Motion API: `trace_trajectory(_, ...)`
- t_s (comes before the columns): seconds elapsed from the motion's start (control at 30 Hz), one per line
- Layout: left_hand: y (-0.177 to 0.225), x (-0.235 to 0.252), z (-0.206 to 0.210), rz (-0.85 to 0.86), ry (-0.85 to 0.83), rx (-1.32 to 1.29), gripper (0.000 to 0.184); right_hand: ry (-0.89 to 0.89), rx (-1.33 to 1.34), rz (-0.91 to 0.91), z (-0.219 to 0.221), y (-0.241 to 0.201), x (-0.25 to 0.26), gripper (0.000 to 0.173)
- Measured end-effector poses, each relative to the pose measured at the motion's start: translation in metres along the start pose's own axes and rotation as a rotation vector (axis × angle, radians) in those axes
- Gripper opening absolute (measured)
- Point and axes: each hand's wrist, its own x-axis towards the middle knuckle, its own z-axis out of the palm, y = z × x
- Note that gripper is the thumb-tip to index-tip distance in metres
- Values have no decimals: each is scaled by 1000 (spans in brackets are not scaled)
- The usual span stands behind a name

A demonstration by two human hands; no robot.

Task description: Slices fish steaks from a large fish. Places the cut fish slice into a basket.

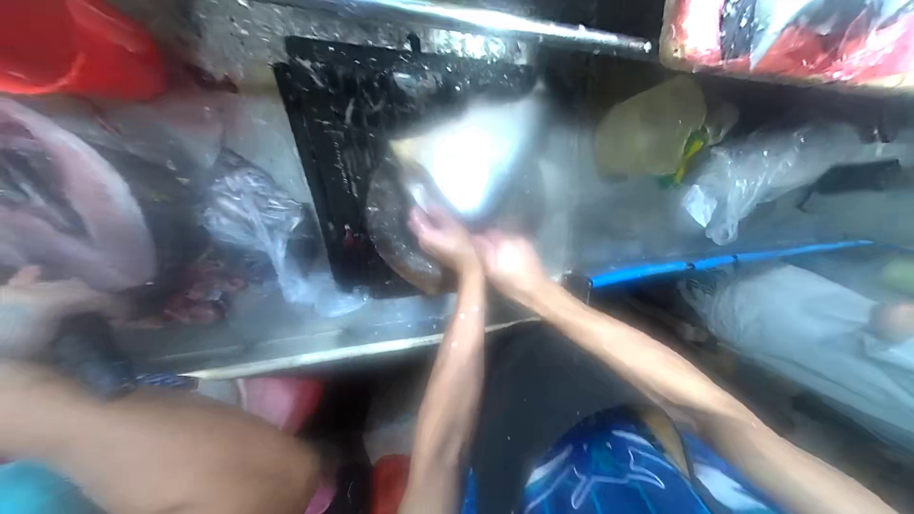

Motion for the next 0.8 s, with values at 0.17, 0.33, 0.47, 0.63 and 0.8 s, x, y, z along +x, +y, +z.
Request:
trace_trajectory(0.17, -34, 5, 24, 138, 125, -228, 29, -4, -84, -44, -5, 10, 20, 69)
trace_trajectory(0.33, -43, 1, 25, 109, 12, -269, 39, -2, -29, -112, -54, -7, -11, 61)
trace_trajectory(0.47, -33, -7, 28, 153, -8, -515, 53, 126, -138, -36, -83, 47, 3, 65)
trace_trajectory(0.63, -31, -9, 33, 158, -27, -587, 67, 165, -207, -8, -55, 99, 44, 73)
trace_trajectory(0.8, -47, 1, 5, 208, 25, -558, 60, 132, -88, -74, -16, 78, 28, 76)
